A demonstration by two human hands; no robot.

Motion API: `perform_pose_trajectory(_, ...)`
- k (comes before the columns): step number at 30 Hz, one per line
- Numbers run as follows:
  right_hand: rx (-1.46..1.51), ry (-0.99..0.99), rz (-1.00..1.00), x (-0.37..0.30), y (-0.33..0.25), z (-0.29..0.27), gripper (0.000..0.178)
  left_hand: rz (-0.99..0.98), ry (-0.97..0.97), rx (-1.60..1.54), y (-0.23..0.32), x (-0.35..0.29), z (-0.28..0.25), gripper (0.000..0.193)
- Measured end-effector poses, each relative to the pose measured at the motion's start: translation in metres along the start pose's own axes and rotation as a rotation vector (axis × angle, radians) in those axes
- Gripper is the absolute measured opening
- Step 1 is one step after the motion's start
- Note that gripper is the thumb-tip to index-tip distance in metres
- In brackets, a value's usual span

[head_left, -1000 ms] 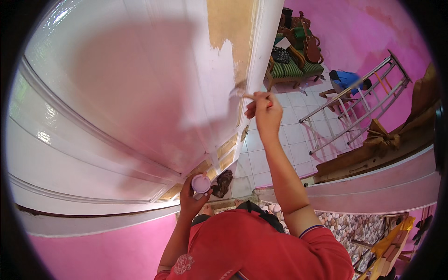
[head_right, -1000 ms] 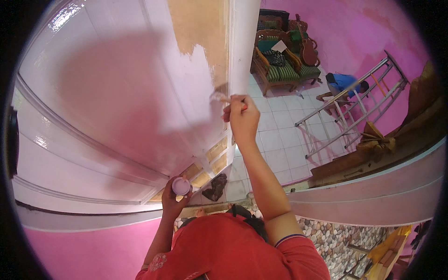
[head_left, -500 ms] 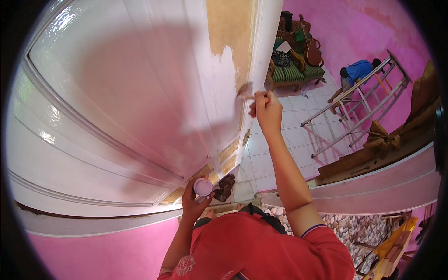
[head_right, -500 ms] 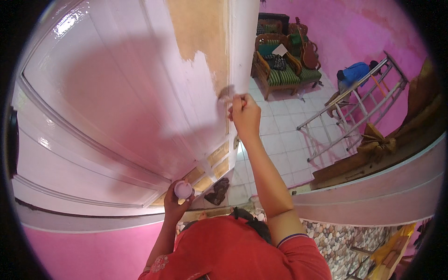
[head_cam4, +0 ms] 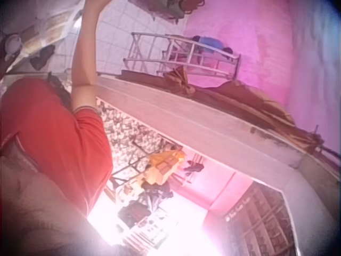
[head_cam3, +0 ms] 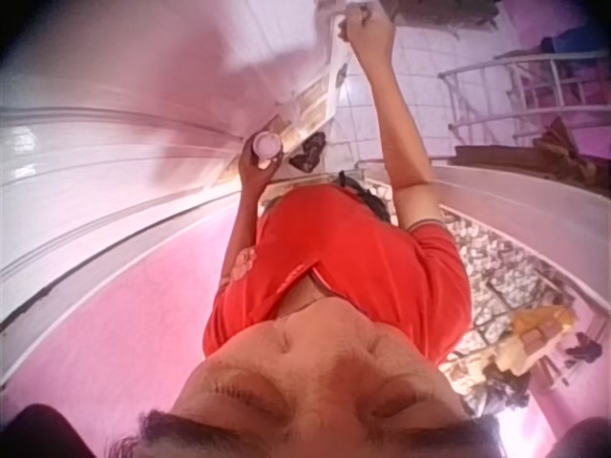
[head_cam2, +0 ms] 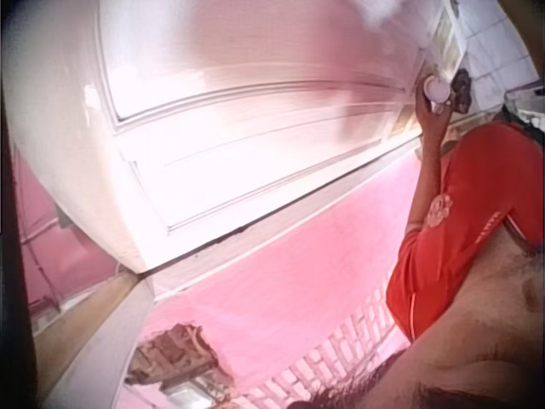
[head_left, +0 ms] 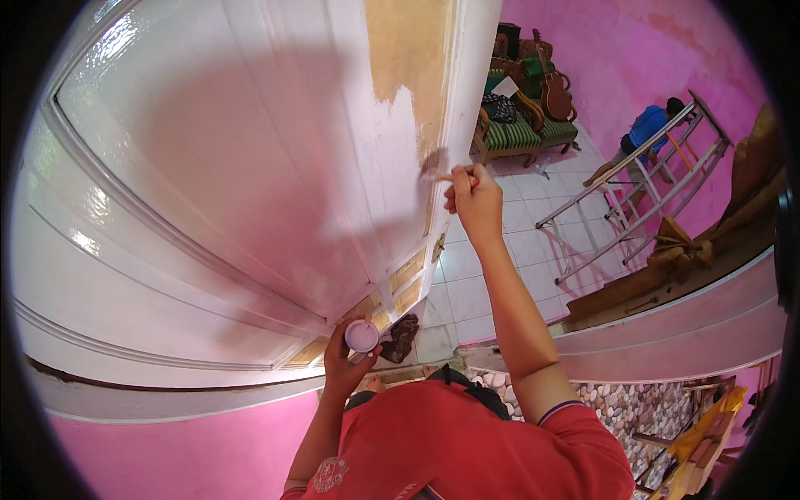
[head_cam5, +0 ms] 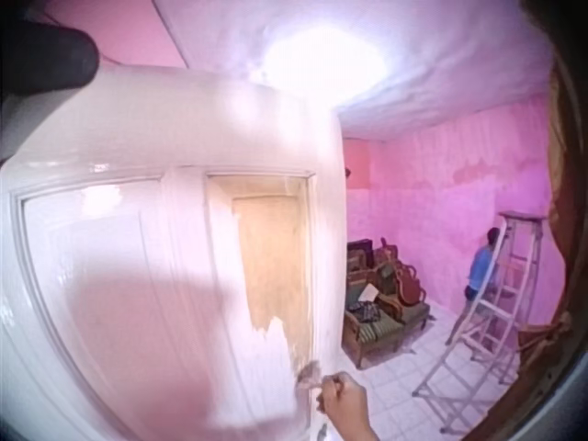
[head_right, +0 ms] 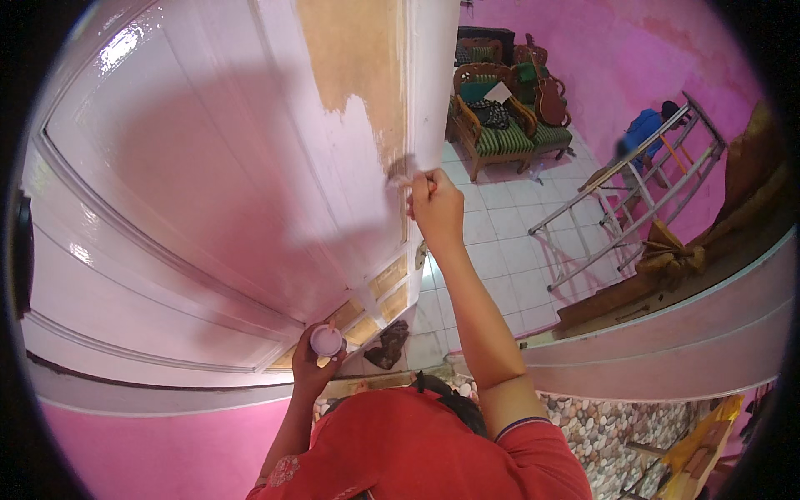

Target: The person paints the wooden frame of a white door using a paintbrush and white paint from a small container, applying the paint in vertical strokes.

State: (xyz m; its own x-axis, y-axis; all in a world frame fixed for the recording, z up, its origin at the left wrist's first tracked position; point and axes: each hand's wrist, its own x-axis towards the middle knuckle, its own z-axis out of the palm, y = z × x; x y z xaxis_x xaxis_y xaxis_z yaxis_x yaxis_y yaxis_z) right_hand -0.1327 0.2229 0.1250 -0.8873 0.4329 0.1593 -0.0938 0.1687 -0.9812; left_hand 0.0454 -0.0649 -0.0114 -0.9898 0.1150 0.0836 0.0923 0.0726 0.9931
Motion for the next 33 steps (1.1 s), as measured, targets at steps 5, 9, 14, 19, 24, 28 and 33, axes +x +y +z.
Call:
perform_pose_trajectory(5, 0.162, -0.017, -0.148, -0.004, -0.039, -0.011, 0.026, 0.023, 0.025, 0.007, 0.001, -0.001, 0.001, 0.068)
perform_pose_trajectory(9, 0.047, -0.018, -0.133, -0.027, -0.042, -0.029, 0.029, 0.026, 0.033, 0.006, -0.002, -0.004, -0.001, 0.068)
perform_pose_trajectory(14, -0.275, -0.099, -0.168, -0.026, 0.0, -0.047, 0.024, 0.039, 0.036, -0.011, -0.003, -0.006, -0.001, 0.067)
perform_pose_trajectory(19, -0.365, -0.105, -0.393, -0.014, 0.02, -0.035, 0.02, 0.018, 0.027, -0.028, -0.004, -0.007, -0.002, 0.067)
perform_pose_trajectory(24, -0.373, -0.119, -0.472, -0.004, 0.0, -0.019, 0.019, -0.002, 0.011, -0.015, 0.0, -0.007, -0.003, 0.069)
perform_pose_trajectory(28, -0.293, -0.04, -0.632, -0.005, -0.023, -0.022, 0.02, 0.023, 0.018, 0.017, 0.0, -0.006, -0.003, 0.067)
perform_pose_trajectory(33, -0.415, -0.028, -0.523, -0.023, -0.026, -0.036, 0.021, 0.019, 0.026, -0.005, -0.001, -0.007, -0.004, 0.068)
